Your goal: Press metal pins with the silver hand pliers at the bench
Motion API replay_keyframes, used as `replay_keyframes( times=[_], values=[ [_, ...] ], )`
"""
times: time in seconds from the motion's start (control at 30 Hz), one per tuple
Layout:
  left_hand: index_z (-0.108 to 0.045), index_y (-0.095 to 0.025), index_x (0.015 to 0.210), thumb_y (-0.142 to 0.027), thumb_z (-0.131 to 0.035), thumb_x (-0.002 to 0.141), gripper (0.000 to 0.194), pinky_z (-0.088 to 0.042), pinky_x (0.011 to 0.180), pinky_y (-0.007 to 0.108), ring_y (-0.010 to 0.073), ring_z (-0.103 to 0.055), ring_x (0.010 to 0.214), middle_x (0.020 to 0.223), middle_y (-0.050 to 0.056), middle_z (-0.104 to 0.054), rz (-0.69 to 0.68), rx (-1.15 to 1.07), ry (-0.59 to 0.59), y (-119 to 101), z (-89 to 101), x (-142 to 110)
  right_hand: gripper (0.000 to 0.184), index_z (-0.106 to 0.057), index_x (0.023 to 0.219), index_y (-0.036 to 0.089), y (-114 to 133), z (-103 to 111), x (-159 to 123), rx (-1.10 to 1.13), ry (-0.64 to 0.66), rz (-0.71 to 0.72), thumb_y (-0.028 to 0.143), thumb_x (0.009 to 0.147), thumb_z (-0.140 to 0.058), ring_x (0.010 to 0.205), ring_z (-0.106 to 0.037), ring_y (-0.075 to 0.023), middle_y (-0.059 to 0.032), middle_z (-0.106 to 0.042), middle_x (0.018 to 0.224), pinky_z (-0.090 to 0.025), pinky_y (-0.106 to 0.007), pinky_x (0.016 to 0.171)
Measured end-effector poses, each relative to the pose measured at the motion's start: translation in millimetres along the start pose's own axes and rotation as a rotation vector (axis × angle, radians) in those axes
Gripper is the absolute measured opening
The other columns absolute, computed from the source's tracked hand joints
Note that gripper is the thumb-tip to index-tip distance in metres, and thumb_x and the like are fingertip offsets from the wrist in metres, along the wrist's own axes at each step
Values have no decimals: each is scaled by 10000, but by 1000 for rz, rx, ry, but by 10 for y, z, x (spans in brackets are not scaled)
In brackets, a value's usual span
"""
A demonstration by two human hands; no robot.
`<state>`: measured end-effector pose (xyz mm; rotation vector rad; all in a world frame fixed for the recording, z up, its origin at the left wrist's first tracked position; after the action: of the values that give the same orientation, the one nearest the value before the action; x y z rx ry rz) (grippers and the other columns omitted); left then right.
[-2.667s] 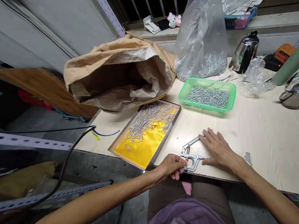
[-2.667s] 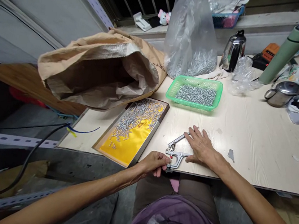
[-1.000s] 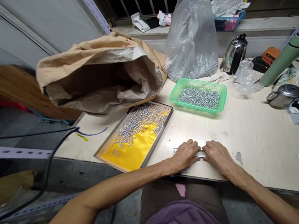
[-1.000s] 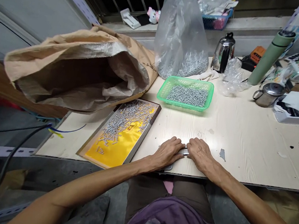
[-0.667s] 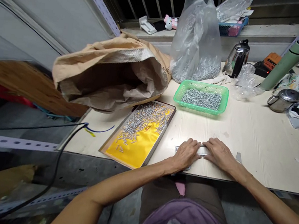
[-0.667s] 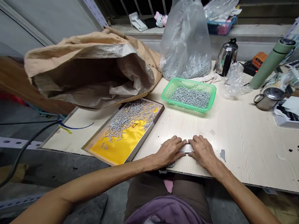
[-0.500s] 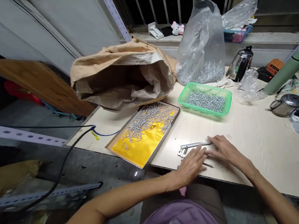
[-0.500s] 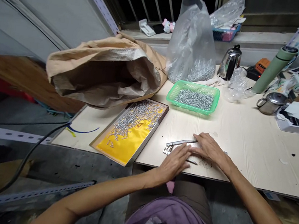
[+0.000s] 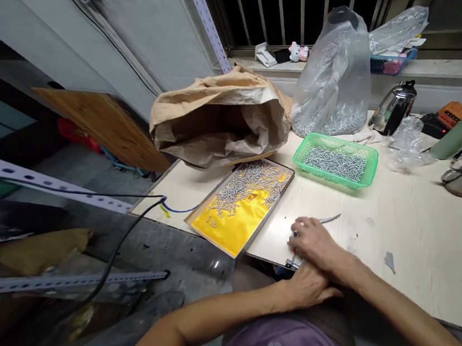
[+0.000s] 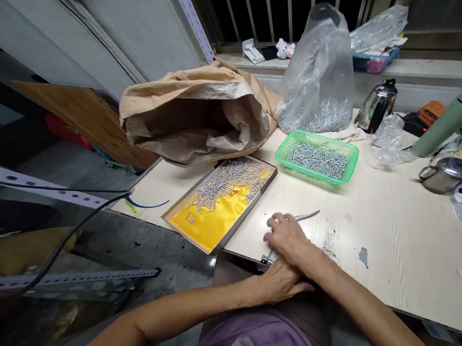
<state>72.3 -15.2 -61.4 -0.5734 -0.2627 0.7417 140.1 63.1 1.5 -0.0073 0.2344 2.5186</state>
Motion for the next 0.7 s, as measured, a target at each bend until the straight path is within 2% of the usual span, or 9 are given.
replay_keyframes(
  times=[0.13,0.2,0.27,0.33,0.4,0.43,0.5,0.6,0.7],
  values=[
    [-562,-189,1215,-438,-509,880,420,-469,944,350,247,-594,1077,1143,113,-644,-117,-104,99,-114,43,-265,90,-673,744,203,209,-131,66,-50,23,196,167,779,-599,1111,-456,-249,-77,-610,971,-367,-375,848],
    [-626,-265,1121,-400,-490,898,294,-510,848,267,179,-647,917,1008,63,-689,-145,-143,118,-126,182,-459,68,-658,740,180,200,-189,94,-57,16,238,152,749,-597,1069,-477,-254,-89,-608,950,-375,-381,840],
    [-655,-276,1065,-375,-470,910,261,-523,786,263,166,-649,818,885,57,-692,-101,-113,65,-45,414,-621,56,-633,754,170,174,-229,120,-12,-6,276,148,745,-583,981,-504,-239,-91,-608,908,-390,-369,802],
    [-669,-226,1025,-331,-417,931,288,-519,776,295,178,-637,815,845,80,-678,-22,-29,-105,149,720,-698,81,-606,795,175,143,-217,137,87,-92,283,158,796,-527,889,-518,-212,-80,-608,866,-404,-347,755],
    [-670,-192,972,-268,-349,952,331,-508,766,303,175,-616,822,861,93,-658,145,73,-399,450,1047,-678,150,-581,834,183,73,-113,147,202,-267,222,165,863,-436,825,-524,-188,-66,-609,835,-417,-323,727],
    [-658,-186,991,-256,-347,953,321,-502,777,303,172,-605,847,903,94,-648,236,110,-495,623,1189,-638,180,-572,846,186,11,-23,150,244,-372,167,169,887,-398,809,-529,-181,-61,-610,823,-424,-313,724],
    [-642,-179,1002,-240,-380,942,276,-491,783,301,172,-583,879,939,86,-624,358,196,-591,971,1410,-521,208,-562,858,195,-170,216,153,274,-569,36,180,913,-361,796,-543,-176,-53,-611,804,-436,-302,727],
    [-626,-185,1004,-179,-399,922,241,-468,793,290,163,-543,904,958,61,-595,434,344,-453,1391,1570,-334,188,-571,904,203,-521,604,138,147,-749,-190,223,918,-385,837,-559,-210,-68,-617,836,-442,-339,764],
    [-614,-175,966,-168,-399,922,220,-443,776,283,174,-497,933,965,52,-567,438,473,-232,1632,1601,-213,204,-577,1018,188,-752,832,51,-47,-806,-377,264,911,-421,925,-547,-271,-109,-617,934,-433,-407,808]
  ],
)
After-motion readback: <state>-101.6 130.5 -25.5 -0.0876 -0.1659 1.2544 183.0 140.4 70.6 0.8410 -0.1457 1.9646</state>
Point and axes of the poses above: each hand's wrist, its own x-axis towards the middle knuckle, its own z-axis out of the back of the hand, y = z × x, the point moved 1 cm from there along x, towards the middle knuckle
